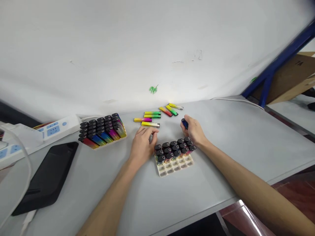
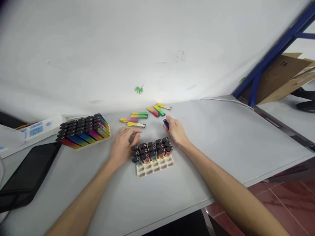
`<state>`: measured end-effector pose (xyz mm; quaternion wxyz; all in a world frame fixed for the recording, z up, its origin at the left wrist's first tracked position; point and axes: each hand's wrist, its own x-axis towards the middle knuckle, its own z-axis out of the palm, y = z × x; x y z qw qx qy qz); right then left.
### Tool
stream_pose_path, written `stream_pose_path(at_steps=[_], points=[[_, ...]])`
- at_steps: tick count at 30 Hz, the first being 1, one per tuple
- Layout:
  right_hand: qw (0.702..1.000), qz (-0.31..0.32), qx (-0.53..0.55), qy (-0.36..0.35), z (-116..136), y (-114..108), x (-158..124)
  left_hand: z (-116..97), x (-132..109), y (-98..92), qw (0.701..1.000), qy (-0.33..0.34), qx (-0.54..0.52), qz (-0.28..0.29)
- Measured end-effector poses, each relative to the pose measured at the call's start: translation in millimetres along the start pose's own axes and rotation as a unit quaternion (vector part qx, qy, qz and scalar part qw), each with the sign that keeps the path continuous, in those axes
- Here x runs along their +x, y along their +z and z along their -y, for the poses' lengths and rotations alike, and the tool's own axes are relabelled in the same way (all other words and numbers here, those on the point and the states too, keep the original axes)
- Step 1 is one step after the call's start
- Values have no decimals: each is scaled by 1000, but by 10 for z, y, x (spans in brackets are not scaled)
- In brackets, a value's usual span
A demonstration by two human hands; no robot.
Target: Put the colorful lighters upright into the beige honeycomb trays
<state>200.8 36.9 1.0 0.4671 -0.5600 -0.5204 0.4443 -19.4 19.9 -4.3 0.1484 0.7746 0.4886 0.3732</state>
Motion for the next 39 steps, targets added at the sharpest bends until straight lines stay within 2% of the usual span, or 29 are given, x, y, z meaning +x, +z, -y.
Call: stream_pose_path(at_steps=[4,11,16,20,23,26,28,31,35,39], points=[[1000,-2,1,-9,-22,-14,20,11,-6,0,998,23,53,-14],[1000,-6,21,-2,-70,0,32,25,-48,17,983,21,173,65],[999,1,4,-43,10,-46,-59,5,-47,-23,976,34,206,55],[983,-63,-129,-116,246,-269,-236,9,-37,-48,971,31,233,48],[942,-147,-233,-193,548,-460,-480,28,-29,-46,968,28,244,45],[920,-180,-247,-247,859,-511,-834,40,-24,-43,968,20,245,51],[919,-160,-238,-272,988,-427,-1084,35,-22,-50,968,21,242,63],[903,-44,-285,-318,979,-167,-1361,13,-17,-71,966,23,243,82],[878,45,-313,-359,692,195,-1459,-1,-5,-78,968,10,240,68],[860,56,-380,-337,457,341,-1424,8,2,-55,975,28,215,49]])
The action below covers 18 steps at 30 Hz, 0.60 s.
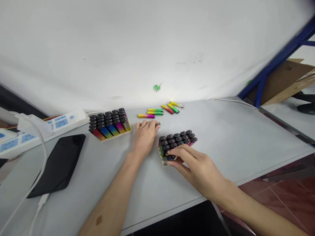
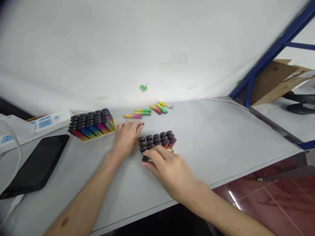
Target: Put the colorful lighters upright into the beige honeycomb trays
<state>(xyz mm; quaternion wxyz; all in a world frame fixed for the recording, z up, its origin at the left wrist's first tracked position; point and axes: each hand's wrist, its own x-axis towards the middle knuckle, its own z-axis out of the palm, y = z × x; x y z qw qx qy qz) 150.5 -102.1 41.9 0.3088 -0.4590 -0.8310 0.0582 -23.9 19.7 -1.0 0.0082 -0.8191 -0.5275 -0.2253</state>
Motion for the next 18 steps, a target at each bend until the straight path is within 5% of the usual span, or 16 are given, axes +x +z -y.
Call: stream_pose_path(at_steps=[9,13,16,18], points=[[987,4,-160,-31,40,-21,54,-44,10,1,1000,13,-19,-14],[984,-41,-162,-59,51,-87,198,-32,6,28,998,11,-45,-30],[985,-87,-148,-17,-55,-201,427,-21,3,60,996,12,-78,-38],[989,-64,-133,27,-174,-267,622,-15,-3,78,992,27,-114,-40]])
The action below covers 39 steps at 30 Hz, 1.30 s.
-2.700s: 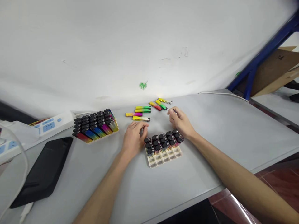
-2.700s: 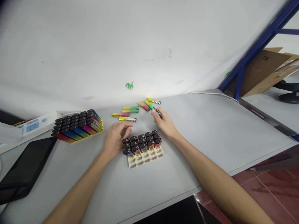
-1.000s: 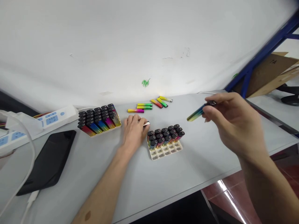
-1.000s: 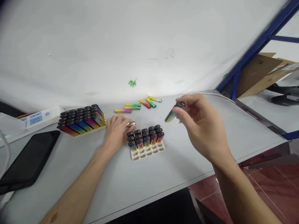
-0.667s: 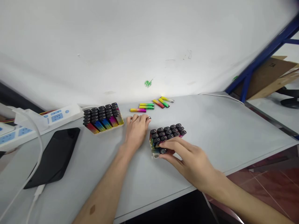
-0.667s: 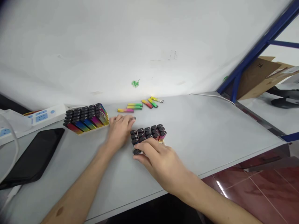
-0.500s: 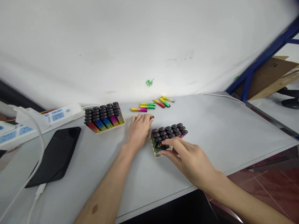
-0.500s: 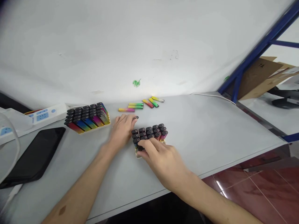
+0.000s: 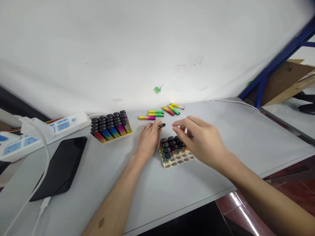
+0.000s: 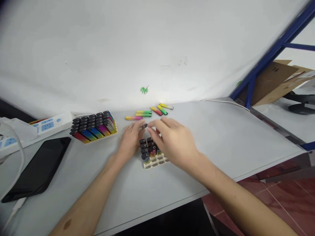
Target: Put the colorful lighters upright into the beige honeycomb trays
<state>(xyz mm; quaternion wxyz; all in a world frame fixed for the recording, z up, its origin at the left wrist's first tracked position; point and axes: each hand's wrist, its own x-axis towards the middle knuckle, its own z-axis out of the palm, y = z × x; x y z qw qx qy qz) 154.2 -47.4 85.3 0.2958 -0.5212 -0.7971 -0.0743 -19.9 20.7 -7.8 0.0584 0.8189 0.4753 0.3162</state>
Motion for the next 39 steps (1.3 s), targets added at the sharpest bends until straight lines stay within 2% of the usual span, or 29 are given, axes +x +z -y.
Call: stream_pose_path(at_steps=[2,5,7,10,12,15,20,24,28,32,39], points=[[997,71,19,15,-120,35,200,9,-12,8,999,18,-34,-3],[978,189,86,-26,-253,152,424,18,-27,3,999,18,-42,-26],[964,218,144,-57,-306,234,507,14,-29,-12,998,4,-37,-50],[953,183,239,-42,-387,310,550,-2,-15,-37,996,-10,-48,-69],[933,146,328,26,-481,333,548,-9,-2,-41,997,-16,-43,-61],[885,82,432,154,-693,379,510,5,7,-15,999,-23,-11,-20],[830,-9,477,289,-1006,569,309,47,-12,29,998,-32,13,55],[779,13,523,346,-1058,711,113,46,-25,13,997,-31,11,76],[761,52,533,366,-1002,735,40,38,-17,-9,996,-28,12,83],[746,62,547,376,-929,696,53,33,-5,-17,995,-34,7,89],[687,58,590,420,-879,688,75,60,-5,17,996,-40,1,83]])
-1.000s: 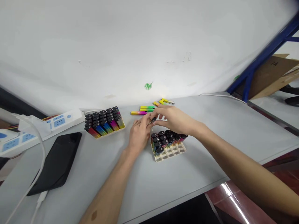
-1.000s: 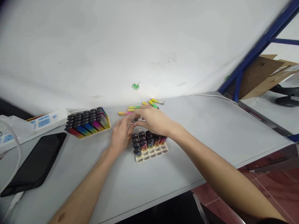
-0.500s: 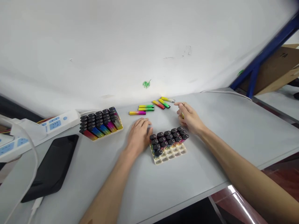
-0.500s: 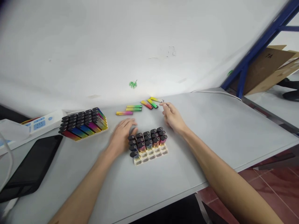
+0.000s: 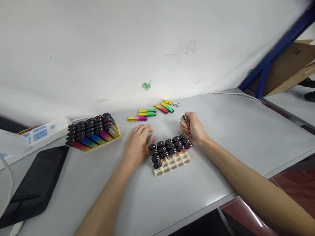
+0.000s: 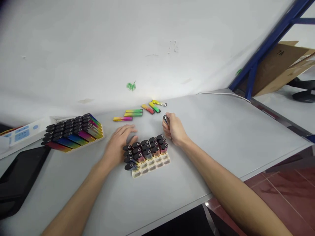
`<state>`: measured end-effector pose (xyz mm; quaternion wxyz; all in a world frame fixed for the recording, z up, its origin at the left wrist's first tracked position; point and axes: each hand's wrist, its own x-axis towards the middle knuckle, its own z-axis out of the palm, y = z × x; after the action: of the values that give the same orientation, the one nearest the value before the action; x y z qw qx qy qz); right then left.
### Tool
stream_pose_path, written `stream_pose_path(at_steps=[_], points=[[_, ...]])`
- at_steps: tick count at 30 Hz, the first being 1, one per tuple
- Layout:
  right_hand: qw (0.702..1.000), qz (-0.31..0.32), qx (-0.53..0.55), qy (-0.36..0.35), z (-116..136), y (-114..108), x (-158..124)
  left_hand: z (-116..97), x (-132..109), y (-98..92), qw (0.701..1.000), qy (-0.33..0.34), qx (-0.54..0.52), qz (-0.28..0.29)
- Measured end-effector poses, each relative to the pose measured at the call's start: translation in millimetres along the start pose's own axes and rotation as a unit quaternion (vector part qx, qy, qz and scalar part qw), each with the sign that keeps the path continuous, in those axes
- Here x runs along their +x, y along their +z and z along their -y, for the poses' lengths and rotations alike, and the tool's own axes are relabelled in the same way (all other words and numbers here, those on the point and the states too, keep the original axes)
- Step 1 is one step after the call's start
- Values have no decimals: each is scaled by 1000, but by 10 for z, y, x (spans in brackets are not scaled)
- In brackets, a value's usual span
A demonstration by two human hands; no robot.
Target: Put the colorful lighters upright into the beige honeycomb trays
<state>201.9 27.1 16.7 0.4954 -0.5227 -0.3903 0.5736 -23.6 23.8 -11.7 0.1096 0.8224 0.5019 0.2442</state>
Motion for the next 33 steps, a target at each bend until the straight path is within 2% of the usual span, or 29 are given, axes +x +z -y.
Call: stream_pose_path(at_steps=[6,25,33], points=[[1000,-3,20,-11,-4,9,-3,4,-1,-5,1000,1,9,5],[995,-26,-62,-74,-106,12,31,7,-5,6,1000,10,11,-5],[991,8,-72,-114,-83,17,28,5,-10,4,1000,7,4,-8]])
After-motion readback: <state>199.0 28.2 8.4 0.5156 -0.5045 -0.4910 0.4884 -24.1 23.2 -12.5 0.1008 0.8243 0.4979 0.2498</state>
